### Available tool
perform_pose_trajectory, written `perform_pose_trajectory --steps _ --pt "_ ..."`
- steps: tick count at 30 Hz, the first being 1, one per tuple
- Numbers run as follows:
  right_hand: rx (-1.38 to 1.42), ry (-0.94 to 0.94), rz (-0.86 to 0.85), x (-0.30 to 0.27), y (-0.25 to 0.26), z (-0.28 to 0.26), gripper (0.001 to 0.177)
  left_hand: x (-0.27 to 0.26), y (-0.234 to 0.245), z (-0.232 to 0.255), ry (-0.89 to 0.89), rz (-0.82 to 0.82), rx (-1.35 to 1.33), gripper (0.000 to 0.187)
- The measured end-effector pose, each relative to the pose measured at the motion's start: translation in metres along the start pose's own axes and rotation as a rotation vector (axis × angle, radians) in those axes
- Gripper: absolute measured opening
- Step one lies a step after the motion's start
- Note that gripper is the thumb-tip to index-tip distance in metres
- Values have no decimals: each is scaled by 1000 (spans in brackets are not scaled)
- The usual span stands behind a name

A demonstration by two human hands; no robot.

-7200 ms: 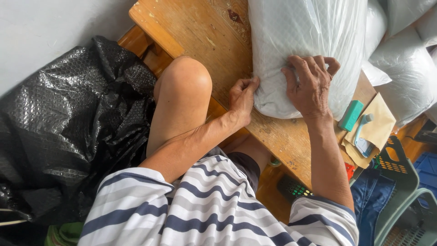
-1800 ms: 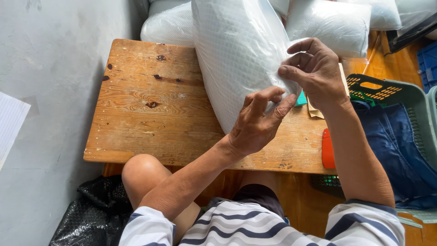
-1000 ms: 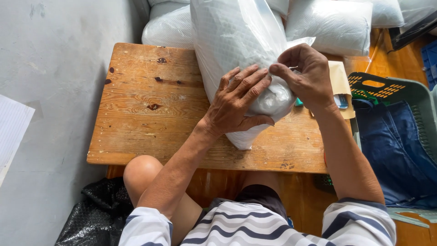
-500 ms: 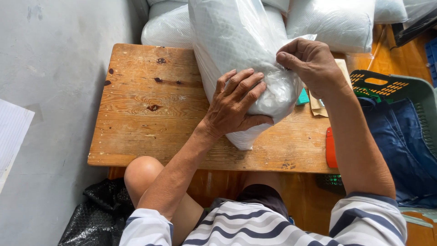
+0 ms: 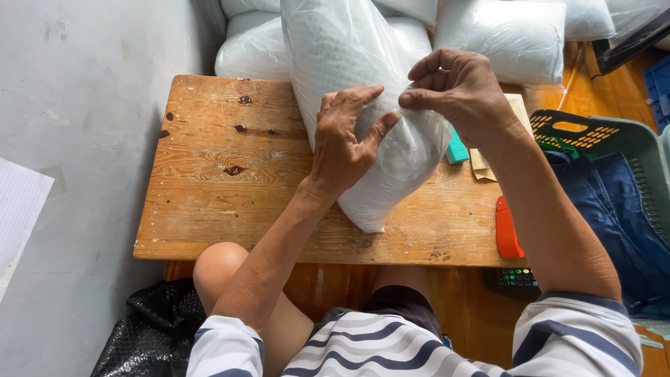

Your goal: The person places a white bubble-wrapped item on a wooden table, smooths the plastic with a green block, folds the edges, and seals the package using a red tape dispenser. The person then smooths the package again with the green block.

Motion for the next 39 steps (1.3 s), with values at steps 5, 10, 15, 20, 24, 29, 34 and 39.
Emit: perform_pose_trajectory --steps 5,10,15,20,24,29,34,39 --pt "-272 -145 -24 -14 -2 -24 33 7 11 9 120 -144 -68 41" --pt "-282 -164 38 -10 4 -8 45 12 17 14 439 -284 -134 39" --pt "-130 108 -39 -9 -2 -4 38 20 17 18 556 -352 -270 47" --pt "-61 169 -91 -7 0 3 38 29 9 13 784 -412 -718 45" --pt "31 118 -100 -5 5 6 40 21 -15 -5 864 -386 -932 27" --pt "69 4 -46 -1 12 5 40 15 -25 1 779 -257 -947 24" --pt "71 79 -89 -2 12 10 37 12 -26 6 723 -213 -882 16" --pt "-454 563 49 -43 -15 -22 44 13 -12 9 371 -116 -521 30"
Point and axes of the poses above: each hand's wrist, its own x-axis towards the middle knuckle, its own y-axis out of the back of the hand, z = x × y, the point moved 3 cm from there along x, towards the middle knuckle, and after that the axes turned 14 degrees about x, right-handed, at the moved point
